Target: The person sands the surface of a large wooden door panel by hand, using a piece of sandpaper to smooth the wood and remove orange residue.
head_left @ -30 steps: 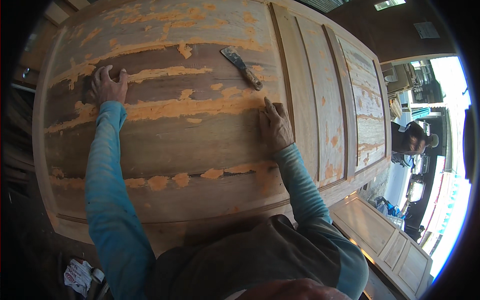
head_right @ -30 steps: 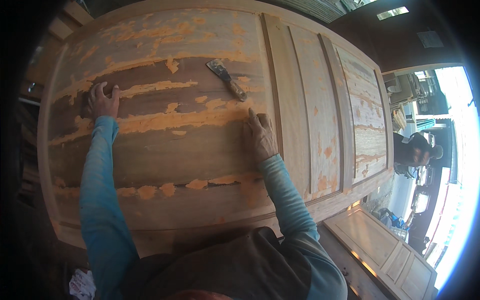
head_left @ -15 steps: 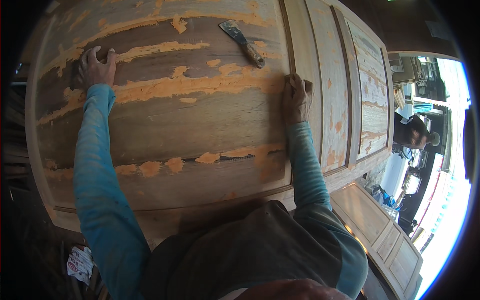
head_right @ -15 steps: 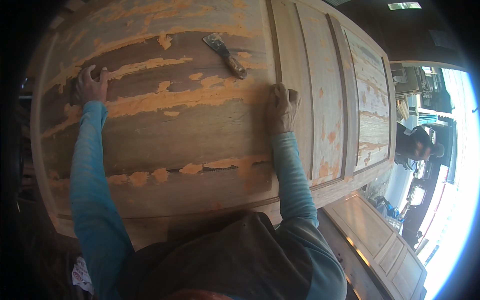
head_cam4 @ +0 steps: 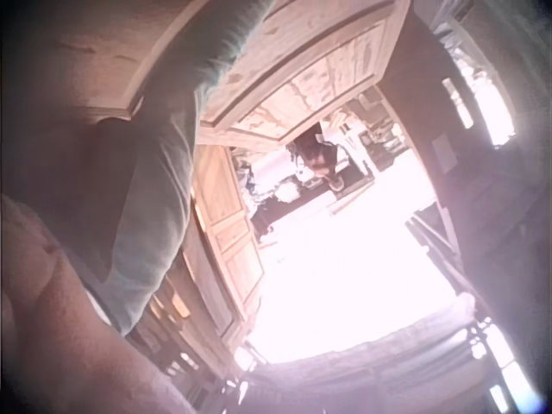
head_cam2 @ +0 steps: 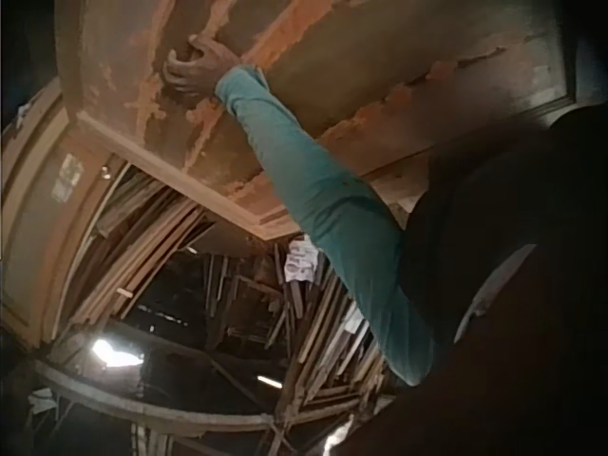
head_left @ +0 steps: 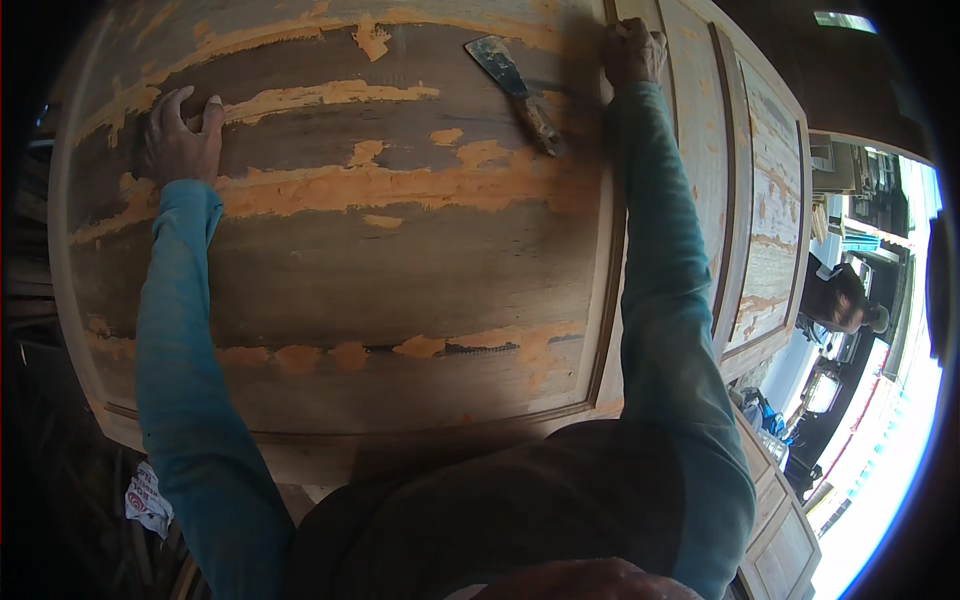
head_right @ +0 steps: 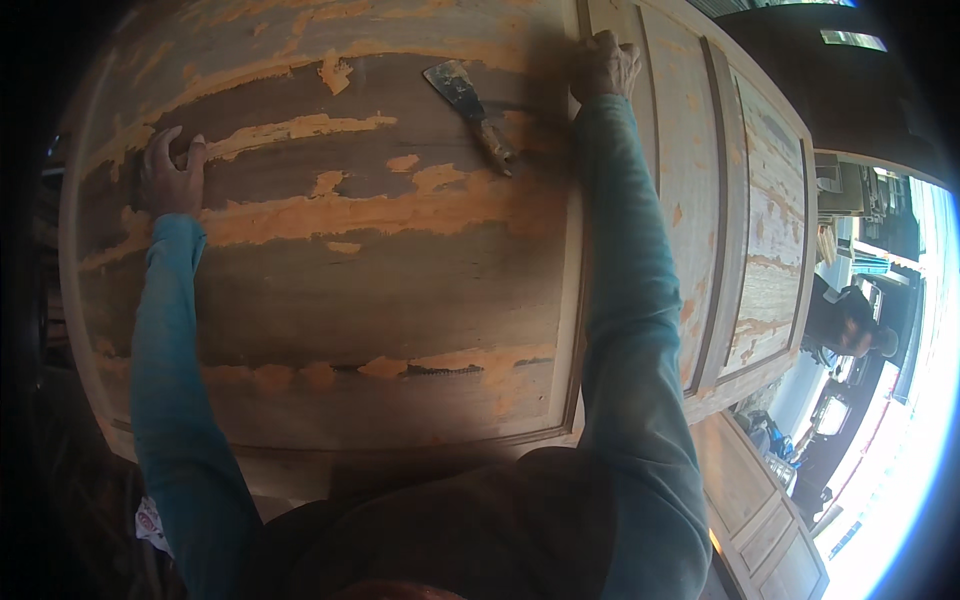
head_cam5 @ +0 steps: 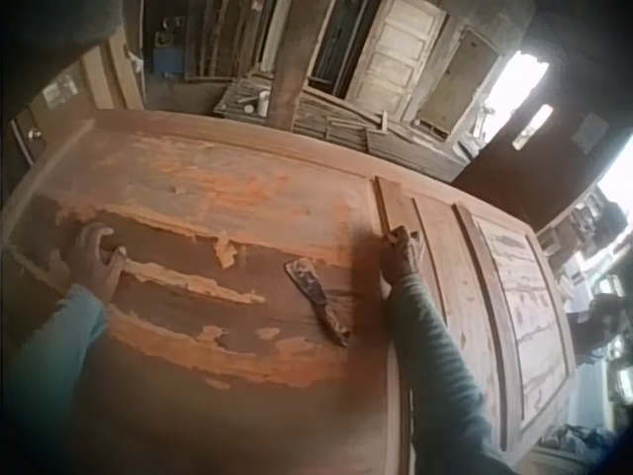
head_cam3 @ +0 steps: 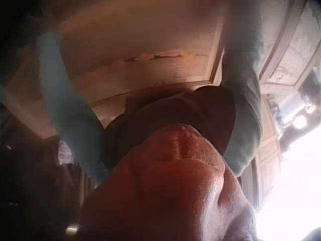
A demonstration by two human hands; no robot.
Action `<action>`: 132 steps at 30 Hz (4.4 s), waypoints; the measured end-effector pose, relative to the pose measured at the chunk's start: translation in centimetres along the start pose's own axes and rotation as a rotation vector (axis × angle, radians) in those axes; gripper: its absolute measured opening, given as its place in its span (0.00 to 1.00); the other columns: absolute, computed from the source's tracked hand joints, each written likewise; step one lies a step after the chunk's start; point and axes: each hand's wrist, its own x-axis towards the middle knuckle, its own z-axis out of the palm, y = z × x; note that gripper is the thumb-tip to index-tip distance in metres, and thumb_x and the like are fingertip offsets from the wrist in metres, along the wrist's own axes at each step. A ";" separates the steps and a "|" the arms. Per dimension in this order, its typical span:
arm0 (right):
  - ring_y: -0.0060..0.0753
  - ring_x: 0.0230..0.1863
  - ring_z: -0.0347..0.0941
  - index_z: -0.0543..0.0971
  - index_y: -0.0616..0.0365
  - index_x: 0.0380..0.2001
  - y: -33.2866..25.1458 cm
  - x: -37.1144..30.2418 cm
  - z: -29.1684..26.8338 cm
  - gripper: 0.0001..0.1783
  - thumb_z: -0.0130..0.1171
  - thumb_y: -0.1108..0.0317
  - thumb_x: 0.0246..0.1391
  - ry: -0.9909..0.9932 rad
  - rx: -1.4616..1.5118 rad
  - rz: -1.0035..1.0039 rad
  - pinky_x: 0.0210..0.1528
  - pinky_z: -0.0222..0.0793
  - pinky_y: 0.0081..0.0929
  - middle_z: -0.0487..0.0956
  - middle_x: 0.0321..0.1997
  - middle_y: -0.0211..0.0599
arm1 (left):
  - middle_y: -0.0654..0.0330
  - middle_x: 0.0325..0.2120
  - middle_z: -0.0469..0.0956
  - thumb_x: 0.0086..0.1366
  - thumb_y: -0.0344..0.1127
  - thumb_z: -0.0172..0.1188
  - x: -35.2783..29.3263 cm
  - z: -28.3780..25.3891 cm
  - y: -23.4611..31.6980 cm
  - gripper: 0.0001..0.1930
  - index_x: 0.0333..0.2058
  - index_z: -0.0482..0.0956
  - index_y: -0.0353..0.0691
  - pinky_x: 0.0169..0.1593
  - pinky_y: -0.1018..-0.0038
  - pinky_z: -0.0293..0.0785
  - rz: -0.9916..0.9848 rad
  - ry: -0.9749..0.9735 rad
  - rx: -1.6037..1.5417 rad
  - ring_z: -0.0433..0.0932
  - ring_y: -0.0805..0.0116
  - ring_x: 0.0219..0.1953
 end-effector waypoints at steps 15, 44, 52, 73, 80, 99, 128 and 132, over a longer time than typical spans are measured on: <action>0.64 0.51 0.69 0.73 0.57 0.42 0.3 -8.2 -4.0 0.13 0.59 0.65 0.56 -0.047 0.029 0.059 0.56 0.65 0.53 0.70 0.47 0.63 | 0.56 0.58 0.73 0.64 0.53 0.61 0.1 0.5 1.1 0.24 0.54 0.77 0.46 0.64 0.59 0.66 0.080 0.066 0.030 0.69 0.54 0.62; 0.57 0.46 0.71 0.79 0.56 0.34 -1.6 -5.1 -4.0 0.12 0.58 0.58 0.57 0.024 0.074 0.157 0.48 0.68 0.49 0.74 0.40 0.52 | 0.61 0.62 0.66 0.64 0.52 0.60 0.3 0.3 2.4 0.25 0.56 0.72 0.50 0.64 0.50 0.61 -0.039 -0.014 0.033 0.64 0.54 0.64; 0.56 0.46 0.72 0.81 0.56 0.36 -2.0 -7.5 -5.2 0.11 0.60 0.60 0.56 -0.025 0.186 0.161 0.47 0.70 0.48 0.76 0.43 0.52 | 0.61 0.60 0.68 0.62 0.52 0.61 0.5 0.1 2.4 0.25 0.54 0.72 0.50 0.62 0.51 0.63 -0.055 -0.026 0.028 0.65 0.55 0.64; 0.59 0.43 0.73 0.78 0.55 0.37 -2.7 -15.7 -9.6 0.09 0.57 0.62 0.59 -0.092 0.217 0.169 0.45 0.70 0.49 0.73 0.42 0.51 | 0.60 0.62 0.66 0.64 0.54 0.59 0.4 -1.8 3.6 0.26 0.57 0.71 0.49 0.65 0.50 0.60 -0.111 -0.082 0.069 0.62 0.55 0.66; 0.57 0.39 0.72 0.77 0.53 0.34 -4.0 -26.0 -15.7 0.07 0.57 0.62 0.59 -0.094 0.170 0.155 0.40 0.68 0.52 0.72 0.37 0.49 | 0.60 0.62 0.66 0.64 0.53 0.59 -0.2 -1.5 3.3 0.26 0.56 0.70 0.49 0.65 0.50 0.59 -0.092 -0.071 0.092 0.62 0.55 0.66; 0.58 0.40 0.74 0.78 0.53 0.37 -3.3 -24.2 -14.7 0.07 0.57 0.63 0.60 -0.049 0.205 0.135 0.41 0.72 0.50 0.72 0.42 0.47 | 0.59 0.62 0.66 0.63 0.57 0.57 0.8 0.0 3.1 0.28 0.57 0.71 0.50 0.67 0.51 0.57 -0.091 -0.049 0.065 0.62 0.54 0.66; 0.58 0.42 0.72 0.74 0.53 0.32 -3.3 -9.3 -7.7 0.04 0.57 0.66 0.57 -0.078 0.134 0.063 0.44 0.69 0.48 0.71 0.42 0.48 | 0.60 0.61 0.68 0.66 0.51 0.59 0.0 1.5 1.8 0.22 0.55 0.72 0.51 0.64 0.50 0.61 -0.005 0.011 0.012 0.65 0.54 0.64; 0.60 0.53 0.74 0.80 0.48 0.46 -1.8 8.0 3.2 0.14 0.54 0.59 0.59 -0.156 0.046 0.230 0.54 0.70 0.48 0.72 0.57 0.49 | 0.57 0.60 0.68 0.65 0.51 0.60 -0.2 0.3 1.3 0.23 0.55 0.72 0.49 0.64 0.52 0.62 0.033 0.016 0.028 0.66 0.52 0.64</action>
